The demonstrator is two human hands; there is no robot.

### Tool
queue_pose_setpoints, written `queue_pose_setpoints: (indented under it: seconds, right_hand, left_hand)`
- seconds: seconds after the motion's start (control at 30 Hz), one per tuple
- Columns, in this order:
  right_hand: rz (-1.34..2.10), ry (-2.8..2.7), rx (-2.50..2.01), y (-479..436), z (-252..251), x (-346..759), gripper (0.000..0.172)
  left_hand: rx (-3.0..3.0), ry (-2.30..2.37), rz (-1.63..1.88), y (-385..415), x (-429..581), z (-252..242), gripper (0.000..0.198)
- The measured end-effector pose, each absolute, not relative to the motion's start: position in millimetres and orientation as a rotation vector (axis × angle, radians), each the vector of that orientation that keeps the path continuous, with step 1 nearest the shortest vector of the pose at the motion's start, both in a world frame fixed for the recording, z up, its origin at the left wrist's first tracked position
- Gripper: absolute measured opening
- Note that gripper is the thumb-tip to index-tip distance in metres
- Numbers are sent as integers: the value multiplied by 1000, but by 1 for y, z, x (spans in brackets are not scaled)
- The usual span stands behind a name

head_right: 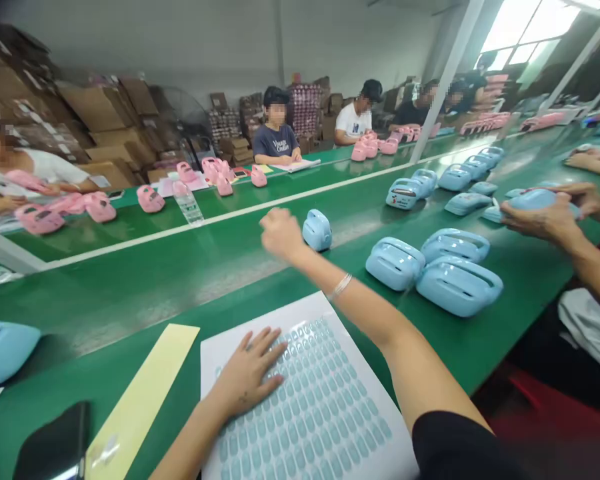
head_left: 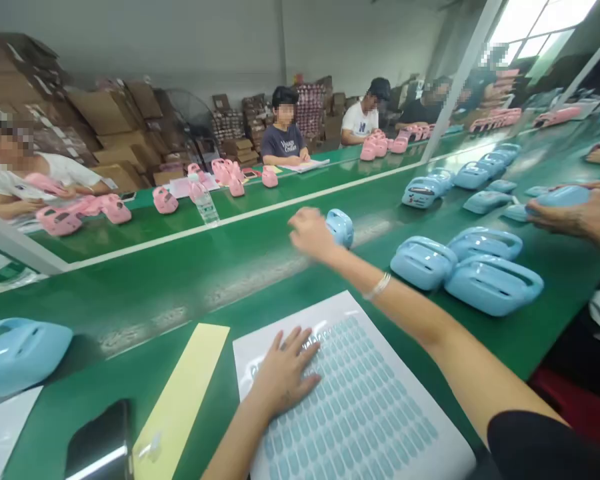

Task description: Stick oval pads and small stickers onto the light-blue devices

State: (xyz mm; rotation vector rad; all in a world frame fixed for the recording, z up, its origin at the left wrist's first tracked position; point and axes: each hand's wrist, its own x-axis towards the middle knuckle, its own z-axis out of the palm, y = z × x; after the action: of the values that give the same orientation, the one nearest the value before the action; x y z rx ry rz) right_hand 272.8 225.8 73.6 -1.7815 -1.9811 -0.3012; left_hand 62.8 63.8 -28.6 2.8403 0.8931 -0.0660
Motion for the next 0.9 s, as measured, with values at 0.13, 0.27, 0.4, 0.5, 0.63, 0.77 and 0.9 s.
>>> queue_pose_setpoints:
  seconds: [0.13,0.27,0.4,0.5,0.63,0.77,0.9]
  right_hand:
    - [-210,-1685,-2023,232,55,344,43]
    - [-77,-1629,-2069,237,34,386,41]
    - [70,-1590,-2079,243,25,397,33]
    - [244,-1486,-1939,247,24,395,31]
    - [331,-1365,-1726,239,31,374,38]
    - [491,-1303,-1374,214,49,334,32]
    - [595,-1386,-1187,163,63,289,27]
  left_hand:
    - [2871,886,-78,72,66,-22,50]
    - [2927,849,-3,81,68,-24,45]
    - [2954,819,33,83,70,-26,43]
    - [2939,834,19,80,71,-27,46]
    - [2887,852,58,72,65,-30,46]
    - [2707,1001,372,63,60,-31,46]
    - [2271,1151,1020,60,70,-17,82]
